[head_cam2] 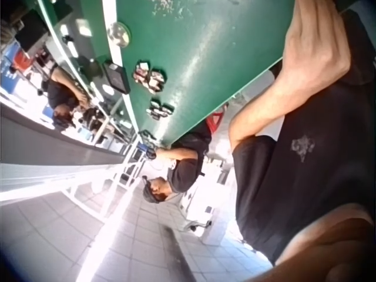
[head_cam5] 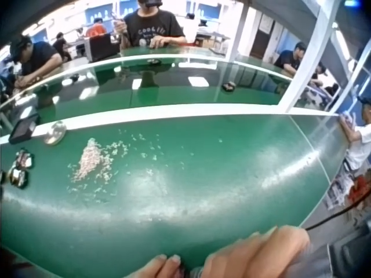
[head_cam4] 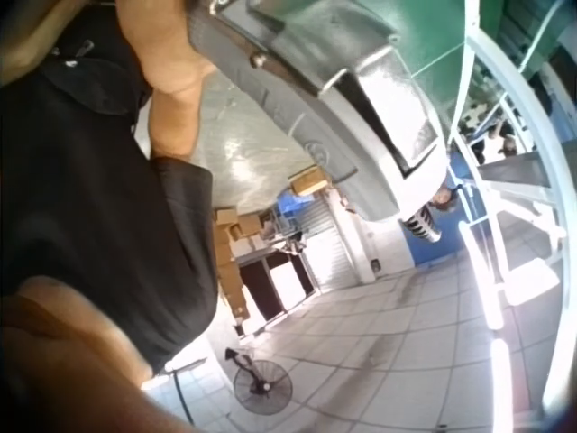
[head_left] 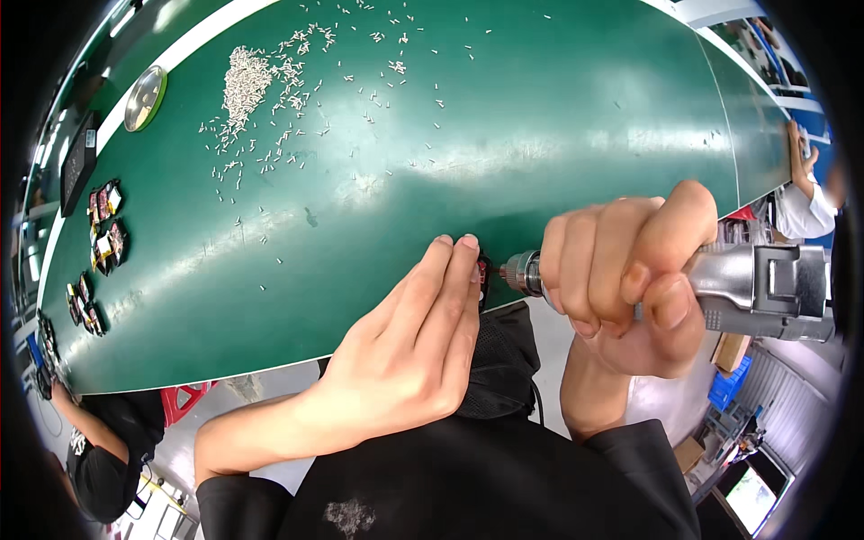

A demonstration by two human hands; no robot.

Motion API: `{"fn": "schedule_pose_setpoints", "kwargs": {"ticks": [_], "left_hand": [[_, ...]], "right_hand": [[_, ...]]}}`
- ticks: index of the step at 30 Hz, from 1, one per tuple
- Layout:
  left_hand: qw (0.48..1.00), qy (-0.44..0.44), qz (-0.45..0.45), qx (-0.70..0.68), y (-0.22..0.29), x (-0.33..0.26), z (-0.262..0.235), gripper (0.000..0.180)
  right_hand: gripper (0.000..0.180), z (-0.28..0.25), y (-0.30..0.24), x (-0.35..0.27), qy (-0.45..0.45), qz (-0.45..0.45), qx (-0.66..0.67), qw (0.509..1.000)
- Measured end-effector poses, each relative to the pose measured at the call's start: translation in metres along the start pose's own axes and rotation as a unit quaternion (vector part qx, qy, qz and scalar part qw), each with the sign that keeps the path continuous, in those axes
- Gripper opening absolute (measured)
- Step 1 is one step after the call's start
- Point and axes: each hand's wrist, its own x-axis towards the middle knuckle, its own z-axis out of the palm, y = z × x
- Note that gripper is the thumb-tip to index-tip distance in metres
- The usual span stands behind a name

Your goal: Assembling small electronic components using an electric screwdriver on a factory assembly line.

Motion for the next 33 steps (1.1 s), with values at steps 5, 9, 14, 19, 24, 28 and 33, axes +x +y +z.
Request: {"fn": "schedule_pose_setpoints", "kwargs": {"ticks": [5,9,14,19,24,28,33], "left_hand": [[1.000,0.007,0.005,0.013,0.000,0.002,0.000,0.033],[1.000,0.003,-0.009,-0.017,0.000,0.002,-0.005,0.035],[0.999,-0.049,-0.006,-0.006,-0.001,0.001,-0.022,0.034],[1.000,-0.026,-0.011,-0.003,-0.008,-0.016,-0.023,0.036],[0.962,0.050,-0.265,-0.040,-0.033,-0.080,-0.075,0.050],[0.882,0.120,-0.439,0.123,-0.074,-0.149,-0.107,0.044],[0.795,0.055,-0.509,0.326,-0.101,-0.162,-0.116,0.049]], "right_hand": [[0.017,-0.001,0.001,0.004,-0.036,-0.010,-0.031,0.999],[0.014,-0.003,-0.005,0.012,-0.058,0.013,-0.064,0.996],[0.017,-0.001,-0.002,0.023,-0.110,0.066,0.132,0.983],[0.019,-0.016,0.005,0.032,-0.176,-0.031,0.231,0.956],[0.021,-0.026,0.002,0.016,-0.109,-0.065,0.280,0.951],[0.019,-0.030,0.014,0.004,-0.053,-0.030,0.289,0.955],[0.015,-0.021,0.032,-0.004,0.030,0.023,0.316,0.948]]}}
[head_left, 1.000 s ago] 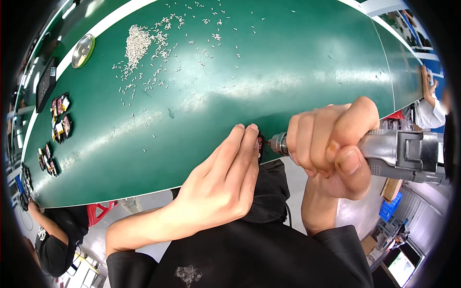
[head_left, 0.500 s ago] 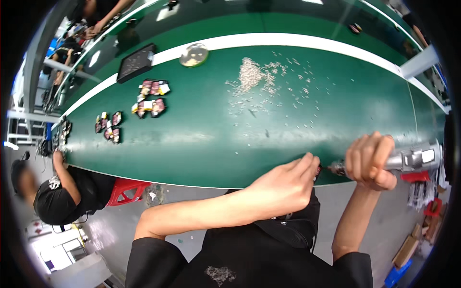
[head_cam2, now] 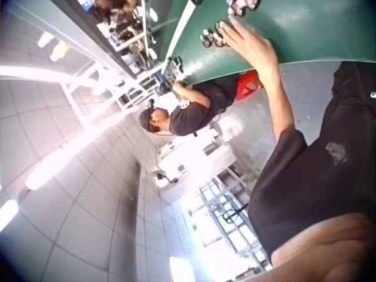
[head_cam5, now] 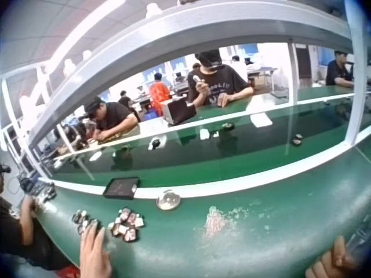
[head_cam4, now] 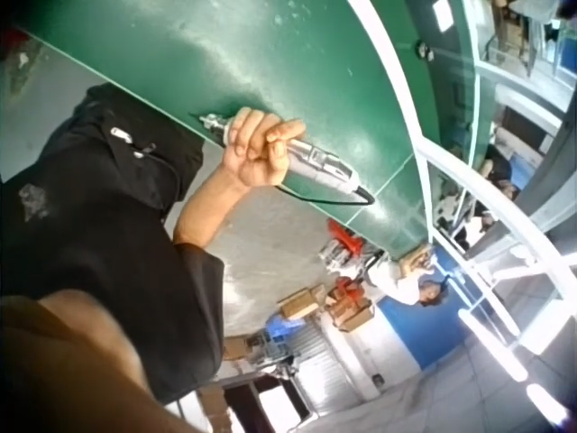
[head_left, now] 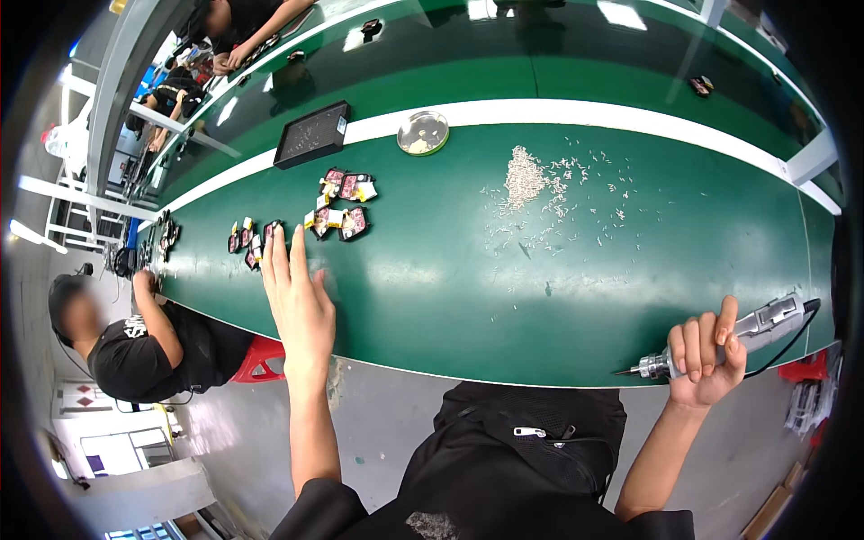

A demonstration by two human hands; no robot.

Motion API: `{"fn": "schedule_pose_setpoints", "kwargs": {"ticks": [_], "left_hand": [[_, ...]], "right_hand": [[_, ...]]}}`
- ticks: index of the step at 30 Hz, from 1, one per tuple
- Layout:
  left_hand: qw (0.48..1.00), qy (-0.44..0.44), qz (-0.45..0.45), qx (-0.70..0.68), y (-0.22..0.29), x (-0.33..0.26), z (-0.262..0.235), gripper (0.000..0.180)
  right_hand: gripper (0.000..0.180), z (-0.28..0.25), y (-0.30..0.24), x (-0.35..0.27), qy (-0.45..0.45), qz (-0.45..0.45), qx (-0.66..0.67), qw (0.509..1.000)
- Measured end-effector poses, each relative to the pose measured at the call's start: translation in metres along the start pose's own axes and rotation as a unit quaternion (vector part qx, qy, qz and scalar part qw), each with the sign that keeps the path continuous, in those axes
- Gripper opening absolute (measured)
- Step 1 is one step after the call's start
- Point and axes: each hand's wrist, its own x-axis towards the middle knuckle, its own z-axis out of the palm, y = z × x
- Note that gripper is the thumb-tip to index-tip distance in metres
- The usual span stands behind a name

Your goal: Assembling small electronic components using an electric screwdriver on a factory assembly line.

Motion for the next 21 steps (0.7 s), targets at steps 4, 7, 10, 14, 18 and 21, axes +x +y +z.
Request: {"fn": "schedule_pose_setpoints", "kwargs": {"ticks": [4,7,10,14,18,21], "left_hand": [[0.981,-0.005,0.092,-0.172,0.051,0.016,-0.001,0.047],[0.954,-0.025,0.155,-0.255,0.089,0.028,0.014,0.034],[0.938,-0.033,0.198,-0.282,0.114,0.042,0.023,0.028],[0.937,-0.054,0.224,-0.263,0.126,0.056,0.031,0.020],[0.938,-0.058,0.277,-0.202,0.128,0.062,0.032,0.015],[0.931,-0.053,0.313,-0.179,0.126,0.065,0.033,0.015]], "right_hand": [[0.013,0.003,0.009,-0.005,0.068,0.003,0.032,0.997],[0.013,0.001,0.011,-0.009,0.097,0.002,0.042,0.994],[0.011,0.000,0.010,-0.013,0.104,0.004,0.066,0.992],[0.011,-0.002,0.010,-0.015,0.104,-0.005,0.092,0.990],[0.010,-0.003,0.011,-0.016,0.101,-0.009,0.107,0.989],[0.011,-0.002,0.009,-0.015,0.100,-0.007,0.103,0.990]]}}
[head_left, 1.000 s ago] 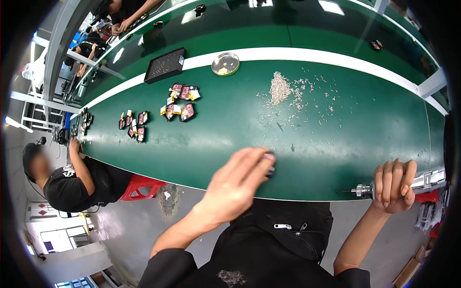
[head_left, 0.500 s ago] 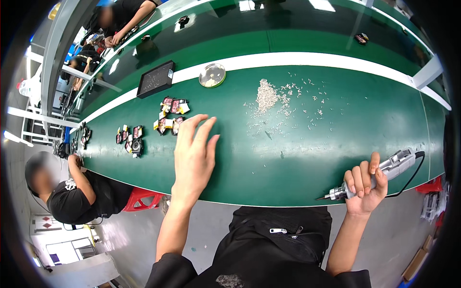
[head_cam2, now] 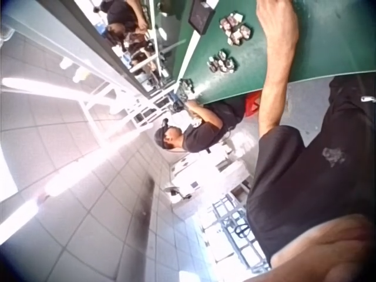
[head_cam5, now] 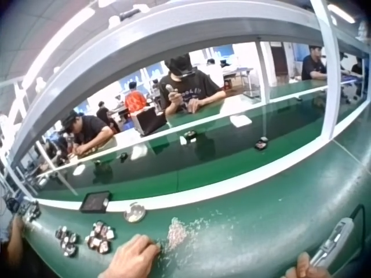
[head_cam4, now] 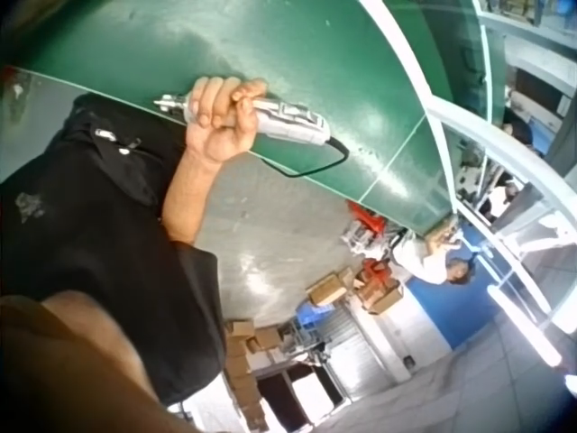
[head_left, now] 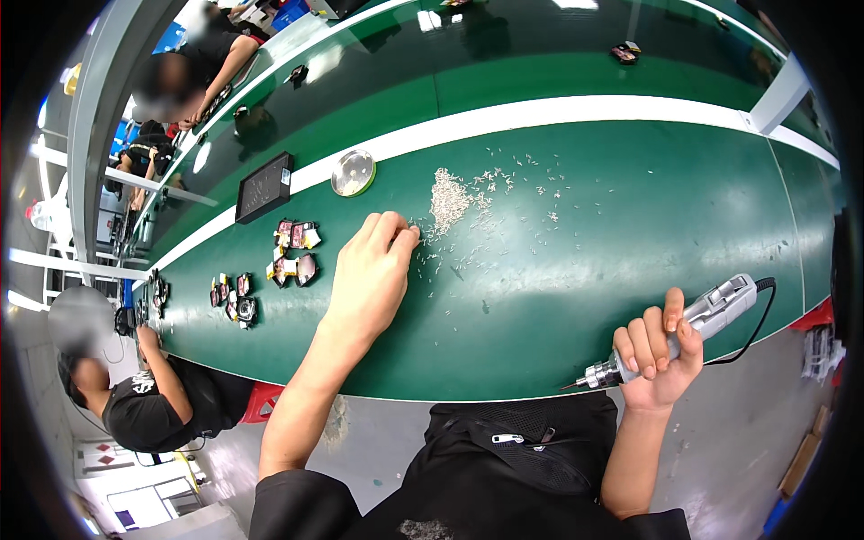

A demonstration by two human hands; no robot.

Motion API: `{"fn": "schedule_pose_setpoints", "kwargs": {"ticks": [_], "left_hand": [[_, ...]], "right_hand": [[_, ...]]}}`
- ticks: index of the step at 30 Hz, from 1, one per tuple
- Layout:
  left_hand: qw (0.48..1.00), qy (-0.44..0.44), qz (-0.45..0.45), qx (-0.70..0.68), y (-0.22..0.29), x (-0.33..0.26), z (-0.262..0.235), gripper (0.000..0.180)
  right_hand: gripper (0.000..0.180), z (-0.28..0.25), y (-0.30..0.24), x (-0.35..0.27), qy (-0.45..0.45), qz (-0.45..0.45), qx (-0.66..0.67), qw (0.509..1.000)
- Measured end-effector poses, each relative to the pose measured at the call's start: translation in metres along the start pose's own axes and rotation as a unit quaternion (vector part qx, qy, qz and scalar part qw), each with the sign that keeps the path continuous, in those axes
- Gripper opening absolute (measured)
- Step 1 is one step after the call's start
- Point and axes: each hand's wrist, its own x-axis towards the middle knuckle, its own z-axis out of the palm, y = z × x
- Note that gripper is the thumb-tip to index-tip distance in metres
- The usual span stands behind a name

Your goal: Assembling small electronic components using an electric screwdriver on a factory assembly line.

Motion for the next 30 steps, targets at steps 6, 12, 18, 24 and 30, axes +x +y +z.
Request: {"fn": "schedule_pose_setpoints", "kwargs": {"ticks": [6,12,18,24,30], "left_hand": [[0.999,0.015,0.027,-0.012,-0.001,-0.003,0.002,0.017],[0.998,0.013,0.055,0.022,0.000,0.003,0.000,0.017],[0.998,0.040,0.033,-0.036,-0.008,0.002,0.007,0.017],[0.976,0.054,-0.139,-0.161,-0.004,-0.016,-0.007,0.001],[0.955,0.077,-0.169,-0.231,0.037,-0.040,-0.017,0.004]], "right_hand": [[0.011,-0.001,0.001,0.001,-0.005,0.000,-0.009,1.000],[0.011,0.000,0.002,0.003,-0.004,-0.003,-0.003,1.000],[0.011,0.000,0.001,-0.001,-0.003,-0.008,-0.010,1.000],[0.012,-0.003,0.000,-0.003,-0.008,-0.006,-0.009,1.000],[0.011,0.000,0.000,-0.003,-0.002,-0.001,-0.009,1.000]]}}
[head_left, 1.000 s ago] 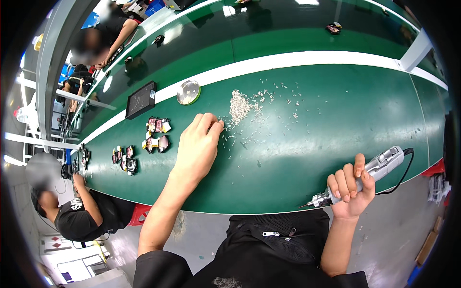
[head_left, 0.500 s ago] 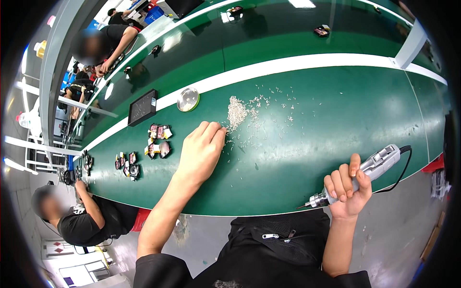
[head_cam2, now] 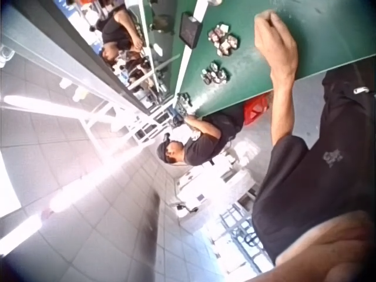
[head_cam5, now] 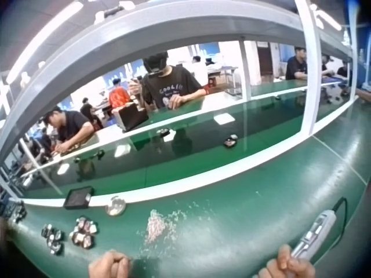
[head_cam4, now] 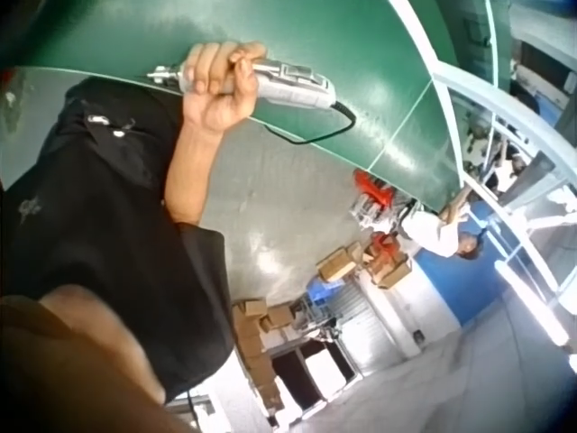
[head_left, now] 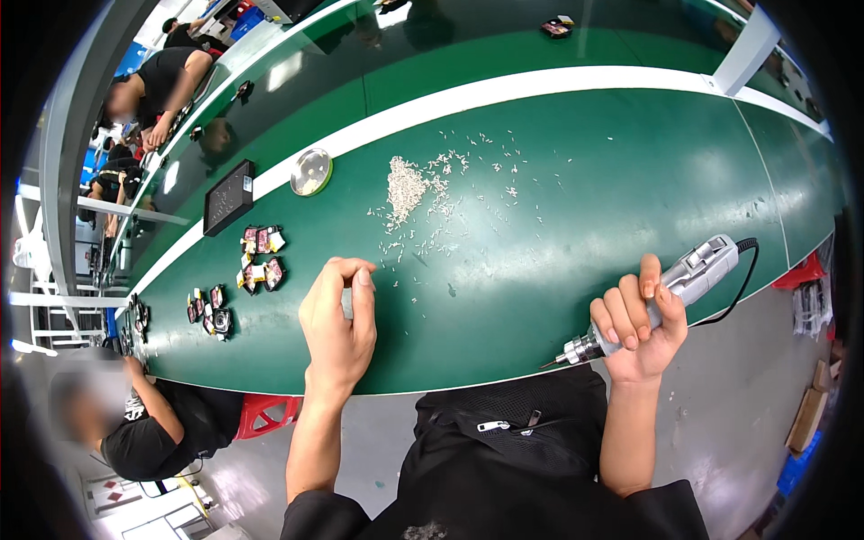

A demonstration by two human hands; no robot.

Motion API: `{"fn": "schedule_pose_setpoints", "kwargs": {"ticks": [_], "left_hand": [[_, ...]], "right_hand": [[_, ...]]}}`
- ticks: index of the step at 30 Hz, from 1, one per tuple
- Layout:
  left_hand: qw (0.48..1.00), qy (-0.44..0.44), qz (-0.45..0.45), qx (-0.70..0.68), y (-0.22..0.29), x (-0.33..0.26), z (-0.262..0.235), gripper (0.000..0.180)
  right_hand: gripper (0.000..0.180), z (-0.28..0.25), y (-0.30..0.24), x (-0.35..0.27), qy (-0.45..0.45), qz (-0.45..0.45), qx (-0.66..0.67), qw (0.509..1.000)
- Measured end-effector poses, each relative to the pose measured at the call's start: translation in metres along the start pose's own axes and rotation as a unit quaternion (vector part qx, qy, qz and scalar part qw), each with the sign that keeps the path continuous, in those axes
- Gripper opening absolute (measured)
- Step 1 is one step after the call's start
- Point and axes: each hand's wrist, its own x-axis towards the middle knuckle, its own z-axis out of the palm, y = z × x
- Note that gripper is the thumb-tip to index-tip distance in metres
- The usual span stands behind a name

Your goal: Assembling small electronic components using an electric screwdriver on a factory assembly line.

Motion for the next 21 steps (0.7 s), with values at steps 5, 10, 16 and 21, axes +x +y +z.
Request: {"fn": "schedule_pose_setpoints", "kwargs": {"ticks": [5,10,16,21], "left_hand": [[0.989,0.003,0.045,-0.138,0.028,-0.027,0.017,0.014],[0.923,-0.071,-0.010,-0.378,0.051,-0.050,0.037,0.011],[0.787,-0.138,-0.121,-0.589,0.068,-0.060,0.046,0.020],[0.763,-0.151,-0.124,-0.616,0.076,-0.062,0.049,0.023]], "right_hand": [[0.011,0.004,0.002,0.002,0.008,-0.016,-0.006,1.000],[0.011,0.029,0.009,0.003,-0.016,-0.067,0.025,0.997],[0.020,0.056,0.006,-0.001,-0.045,-0.105,0.030,0.993],[0.015,0.058,0.009,-0.003,-0.049,-0.111,0.015,0.993]]}}
